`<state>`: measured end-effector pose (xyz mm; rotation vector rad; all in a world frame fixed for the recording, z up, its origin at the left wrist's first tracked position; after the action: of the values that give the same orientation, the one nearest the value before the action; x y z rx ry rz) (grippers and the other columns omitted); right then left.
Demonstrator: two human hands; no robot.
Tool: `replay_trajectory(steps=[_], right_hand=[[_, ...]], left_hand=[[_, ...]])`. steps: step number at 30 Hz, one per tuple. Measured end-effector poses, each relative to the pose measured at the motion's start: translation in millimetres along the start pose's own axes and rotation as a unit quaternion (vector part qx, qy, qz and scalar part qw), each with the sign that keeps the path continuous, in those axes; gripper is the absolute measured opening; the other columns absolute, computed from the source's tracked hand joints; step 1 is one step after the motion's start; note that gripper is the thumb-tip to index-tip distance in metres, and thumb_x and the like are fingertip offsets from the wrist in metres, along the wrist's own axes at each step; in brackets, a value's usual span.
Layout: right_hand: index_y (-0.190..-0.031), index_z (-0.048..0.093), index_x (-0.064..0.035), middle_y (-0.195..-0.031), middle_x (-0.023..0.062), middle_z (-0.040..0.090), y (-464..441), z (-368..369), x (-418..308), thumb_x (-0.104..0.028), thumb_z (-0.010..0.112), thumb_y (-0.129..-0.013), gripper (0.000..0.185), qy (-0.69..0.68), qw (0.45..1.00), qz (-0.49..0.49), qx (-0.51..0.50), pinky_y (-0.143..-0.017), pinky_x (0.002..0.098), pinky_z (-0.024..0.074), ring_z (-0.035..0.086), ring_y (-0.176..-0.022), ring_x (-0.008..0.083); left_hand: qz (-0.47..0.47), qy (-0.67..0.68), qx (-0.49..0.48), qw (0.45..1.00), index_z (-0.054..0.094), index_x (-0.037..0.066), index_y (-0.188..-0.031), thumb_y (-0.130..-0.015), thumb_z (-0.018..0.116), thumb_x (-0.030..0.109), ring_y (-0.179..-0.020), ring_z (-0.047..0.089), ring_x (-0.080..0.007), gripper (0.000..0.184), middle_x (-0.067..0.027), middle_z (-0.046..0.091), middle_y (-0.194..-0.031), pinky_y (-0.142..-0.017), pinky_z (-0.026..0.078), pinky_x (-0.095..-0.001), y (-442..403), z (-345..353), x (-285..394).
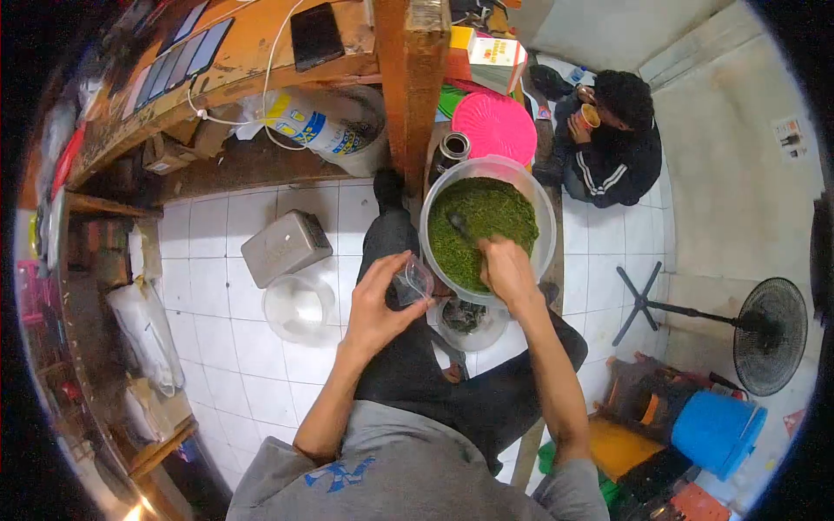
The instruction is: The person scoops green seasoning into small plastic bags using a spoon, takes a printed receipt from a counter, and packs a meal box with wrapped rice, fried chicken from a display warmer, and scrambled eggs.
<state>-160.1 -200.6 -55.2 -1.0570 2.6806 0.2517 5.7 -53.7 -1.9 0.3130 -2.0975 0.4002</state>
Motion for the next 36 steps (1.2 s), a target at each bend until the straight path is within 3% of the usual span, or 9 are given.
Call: replay_trajectory(steps=[7,10,12,17,23,27,29,33,36], right_hand=[[-0.101,0.072,0.0017,-0.09,0.0274,0.067,28,0,14,-0.002,0.06,-0.075,0.028,-0.082,0.99,0.1,-0.058,-0.075,0.0502,0.0552,0.068,-0.083,0.0431],[-0.098,0.072,0.0029,-0.088,0.0276,0.068,32,-7,-9,0.0,0.059,-0.076,0.026,-0.173,0.985,0.021,0.003,-0.075,0.0506,0.0544,0.067,-0.082,0.0445],[-0.102,0.073,0.0031,-0.086,0.023,0.071,33,-10,-8,-0.001,0.059,-0.082,0.025,-0.181,0.983,0.023,0.004,-0.073,0.0458,0.0548,0.07,-0.078,0.0371],[-0.118,0.071,0.0001,-0.086,0.0055,0.074,57,22,43,-0.01,0.063,-0.094,0.027,-0.499,0.834,0.21,-0.105,-0.059,0.0275,0.0495,0.061,-0.063,0.0103],[-0.116,0.071,0.0016,-0.088,0.0039,0.073,82,-40,63,-0.011,0.065,-0.095,0.026,-0.523,0.807,0.274,0.017,-0.057,0.0216,0.0472,0.059,-0.063,0.0072],[-0.118,0.07,0.0028,-0.083,0.005,0.07,89,-65,57,-0.004,0.066,-0.093,0.026,-0.496,0.827,0.236,0.115,-0.052,0.0221,0.0405,0.053,-0.06,0.0064],[-0.116,0.072,-0.0005,-0.081,0.0065,0.068,88,-99,38,-0.003,0.066,-0.091,0.025,-0.291,0.928,0.145,0.181,-0.057,0.0244,0.0435,0.055,-0.063,0.009],[-0.113,0.073,-0.0027,-0.081,0.0094,0.067,95,-111,36,-0.002,0.067,-0.09,0.025,-0.261,0.924,0.164,0.225,-0.061,0.0264,0.0462,0.059,-0.067,0.013],[-0.114,0.072,-0.0005,-0.088,0.0187,0.07,99,-101,51,-0.003,0.065,-0.089,0.026,-0.271,0.914,0.199,0.225,-0.067,0.0361,0.0532,0.069,-0.076,0.03]], left_hand=[[-0.014,0.032,0.014,0.999,0.062,0.001,-0.128,-0.066,0.09,0.015,-0.109,0.066,-0.0285,0.07,-0.0166,0.066,-0.122,-0.096,0.052,-0.0367,-9,-3,-12],[-0.001,0.02,0.025,0.999,0.062,0.002,-0.129,-0.066,0.09,0.016,-0.105,0.067,-0.0261,0.071,-0.0147,0.067,-0.119,-0.094,0.053,-0.036,-15,-7,-8],[0.012,0.017,0.027,0.999,0.062,0.002,-0.129,-0.066,0.09,0.016,-0.104,0.067,-0.0259,0.071,-0.0145,0.067,-0.119,-0.094,0.053,-0.036,-20,-9,-4],[0.016,0.011,0.027,0.999,0.062,0.002,-0.129,-0.066,0.089,0.014,-0.105,0.067,-0.0267,0.07,-0.015,0.068,-0.116,-0.094,0.052,-0.0361,-43,-5,9],[0.032,0.037,-0.026,0.998,0.059,0.0,-0.131,-0.068,0.086,0.013,-0.107,0.068,-0.0297,0.07,-0.0183,0.068,-0.12,-0.095,0.053,-0.0379,-78,44,35],[0.044,0.043,-0.04,0.997,0.058,0.0,-0.131,-0.069,0.086,0.013,-0.109,0.067,-0.0316,0.07,-0.0185,0.067,-0.121,-0.096,0.053,-0.0385,-90,87,39],[0.049,0.047,-0.042,0.997,0.058,0.0,-0.132,-0.069,0.086,0.013,-0.11,0.067,-0.0314,0.071,-0.0182,0.066,-0.122,-0.097,0.053,-0.0384,-91,98,41],[0.027,0.054,-0.044,0.997,0.057,0.001,-0.134,-0.068,0.087,0.013,-0.112,0.065,-0.0309,0.073,-0.0179,0.065,-0.125,-0.099,0.052,-0.0385,-89,106,35],[0.034,0.068,-0.034,0.996,0.056,0.002,-0.135,-0.068,0.087,0.013,-0.112,0.065,-0.0301,0.075,-0.0173,0.065,-0.124,-0.098,0.052,-0.0388,-87,106,32]])
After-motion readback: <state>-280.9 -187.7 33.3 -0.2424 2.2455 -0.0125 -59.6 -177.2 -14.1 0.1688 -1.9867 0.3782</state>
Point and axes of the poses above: each hand's wrist, its own y-axis away from the middle knuckle, its own z-axis out of the palm, x = y × z, the point moved 10 cm from there along -y, towards the middle knuckle
